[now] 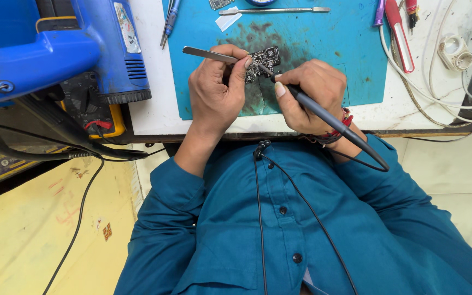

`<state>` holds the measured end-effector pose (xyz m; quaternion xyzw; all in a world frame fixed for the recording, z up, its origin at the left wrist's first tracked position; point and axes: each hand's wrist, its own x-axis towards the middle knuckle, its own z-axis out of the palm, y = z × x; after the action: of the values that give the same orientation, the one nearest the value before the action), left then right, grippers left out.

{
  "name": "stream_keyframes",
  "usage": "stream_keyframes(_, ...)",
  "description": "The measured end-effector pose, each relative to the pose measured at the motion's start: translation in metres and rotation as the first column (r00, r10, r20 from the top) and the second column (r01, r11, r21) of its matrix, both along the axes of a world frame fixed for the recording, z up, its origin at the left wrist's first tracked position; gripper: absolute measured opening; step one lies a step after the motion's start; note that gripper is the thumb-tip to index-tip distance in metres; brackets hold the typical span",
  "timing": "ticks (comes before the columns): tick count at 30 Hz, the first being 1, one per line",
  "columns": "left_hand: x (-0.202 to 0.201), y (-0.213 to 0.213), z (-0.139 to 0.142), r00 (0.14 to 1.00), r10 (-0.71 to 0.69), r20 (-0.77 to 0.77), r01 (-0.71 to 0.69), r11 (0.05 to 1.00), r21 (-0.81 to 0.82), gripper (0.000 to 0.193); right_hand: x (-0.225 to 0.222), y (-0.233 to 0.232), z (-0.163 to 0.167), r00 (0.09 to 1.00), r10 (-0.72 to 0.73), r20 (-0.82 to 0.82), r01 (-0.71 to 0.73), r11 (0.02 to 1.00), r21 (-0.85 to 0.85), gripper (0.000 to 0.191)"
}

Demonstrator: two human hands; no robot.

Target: The person solders components on a small circuit board at a repair workbench, holding the board steady with a metal tool in one hand while applying a soldering iron to the board with the other. They reposition the board and continue soldering different points, briefly reaching for items on the bench.

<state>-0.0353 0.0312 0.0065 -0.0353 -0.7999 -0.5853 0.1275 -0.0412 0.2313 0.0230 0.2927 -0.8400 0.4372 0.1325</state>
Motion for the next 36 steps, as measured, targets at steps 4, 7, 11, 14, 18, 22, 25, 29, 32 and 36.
stream_keyframes(4,0.000,0.000,0.000,1.000,-0.006,0.003,0.006,1.000,0.000,0.006,0.001,0.001,0.000,1.000,-0.006,-0.001,0.006,1.000,0.006,0.008)
stream_keyframes(7,0.000,0.000,-0.001,1.000,-0.009,0.004,0.009,1.000,0.000,0.006,0.001,0.000,-0.001,1.000,-0.002,-0.004,0.002,1.000,-0.003,0.008)
stream_keyframes(11,0.001,0.000,-0.003,1.000,-0.006,-0.005,0.006,1.000,-0.006,0.006,0.002,0.000,-0.002,1.000,-0.015,-0.004,0.015,1.000,0.004,0.008)
stream_keyframes(14,0.000,0.000,-0.004,1.000,-0.006,-0.011,0.006,1.000,-0.012,0.006,0.001,0.000,-0.002,1.000,-0.013,0.004,0.013,1.000,-0.001,0.007)
stream_keyframes(18,0.001,0.000,-0.004,1.000,-0.008,-0.009,0.008,1.000,-0.009,0.007,0.002,0.000,-0.002,1.000,-0.018,-0.002,0.018,1.000,0.011,0.007)
stream_keyframes(22,0.001,0.000,-0.004,1.000,-0.006,-0.020,0.005,1.000,-0.012,0.007,0.003,0.000,-0.003,0.999,-0.040,0.008,0.040,0.999,0.019,0.007)
stream_keyframes(25,0.001,0.000,-0.002,1.000,-0.014,0.000,0.014,1.000,-0.016,0.007,0.003,0.000,-0.003,1.000,-0.020,0.004,0.020,1.000,-0.003,0.007)
stream_keyframes(29,-0.004,0.000,0.004,1.000,-0.016,0.005,0.016,1.000,-0.026,0.008,0.001,0.000,-0.003,1.000,-0.025,-0.007,0.025,1.000,0.007,0.008)
stream_keyframes(32,-0.024,-0.009,-0.002,0.991,0.028,-0.129,-0.062,0.962,-0.268,0.015,0.001,0.001,-0.003,1.000,-0.028,0.001,0.028,1.000,-0.002,0.008)
stream_keyframes(36,-0.079,-0.034,-0.037,0.857,-0.011,-0.516,-0.394,0.631,-0.668,0.018,0.006,0.002,-0.001,0.999,-0.036,-0.002,0.036,0.999,-0.006,0.007)
